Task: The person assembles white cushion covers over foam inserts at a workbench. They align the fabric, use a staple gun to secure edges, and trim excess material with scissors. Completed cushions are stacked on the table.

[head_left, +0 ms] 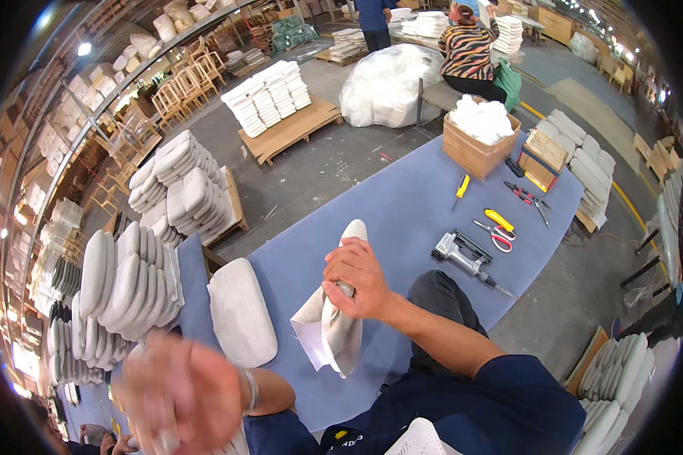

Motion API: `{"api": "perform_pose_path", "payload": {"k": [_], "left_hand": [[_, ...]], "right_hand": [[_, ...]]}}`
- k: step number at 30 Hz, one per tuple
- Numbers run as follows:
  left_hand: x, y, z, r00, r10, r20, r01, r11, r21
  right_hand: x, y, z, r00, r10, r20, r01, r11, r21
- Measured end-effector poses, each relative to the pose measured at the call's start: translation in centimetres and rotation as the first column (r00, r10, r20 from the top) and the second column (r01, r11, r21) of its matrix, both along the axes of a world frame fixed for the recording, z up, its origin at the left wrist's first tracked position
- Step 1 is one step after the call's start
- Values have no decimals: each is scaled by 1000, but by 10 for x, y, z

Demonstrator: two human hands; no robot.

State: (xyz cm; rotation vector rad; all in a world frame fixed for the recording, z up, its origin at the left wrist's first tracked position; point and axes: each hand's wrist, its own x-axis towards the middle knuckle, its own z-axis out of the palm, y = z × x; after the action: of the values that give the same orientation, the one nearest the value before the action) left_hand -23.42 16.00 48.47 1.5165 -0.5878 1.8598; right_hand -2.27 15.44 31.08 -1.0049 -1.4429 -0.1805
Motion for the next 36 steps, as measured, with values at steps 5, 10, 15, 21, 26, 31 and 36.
{"api": "perform_pose_path", "payload": {"k": [5, 10, 15, 21, 26, 31, 36], "left_hand": [[-11, -36, 29, 1000, 3, -11, 3, 859, 511], [12, -56, 41, 973, -78, 218, -68, 805, 590], [19, -61, 46, 935, -278, 219, 73, 756, 651], [9, -67, 39, 924, 135, 357, -316, 796, 517], [8, -68, 43, 951, 109, 288, -254, 805, 536], [12, -66, 46, 941, -210, 266, 12, 805, 594], [1, -67, 49, 995, 4, 100, -58, 835, 548]], "right_hand": [[12, -12, -8, 998, -68, -12, 68, 998, -7], [7, -19, -6, 999, -40, -6, 40, 999, -10], [4, -25, -3, 1000, -31, 2, 31, 1000, -3], [11, -32, -7, 999, -55, 0, 55, 999, 1], [10, -34, -8, 998, -55, 14, 55, 998, 5], [7, -36, -6, 999, -43, 14, 43, 999, 11], [10, -40, -8, 998, -66, 18, 66, 998, 3]]}}
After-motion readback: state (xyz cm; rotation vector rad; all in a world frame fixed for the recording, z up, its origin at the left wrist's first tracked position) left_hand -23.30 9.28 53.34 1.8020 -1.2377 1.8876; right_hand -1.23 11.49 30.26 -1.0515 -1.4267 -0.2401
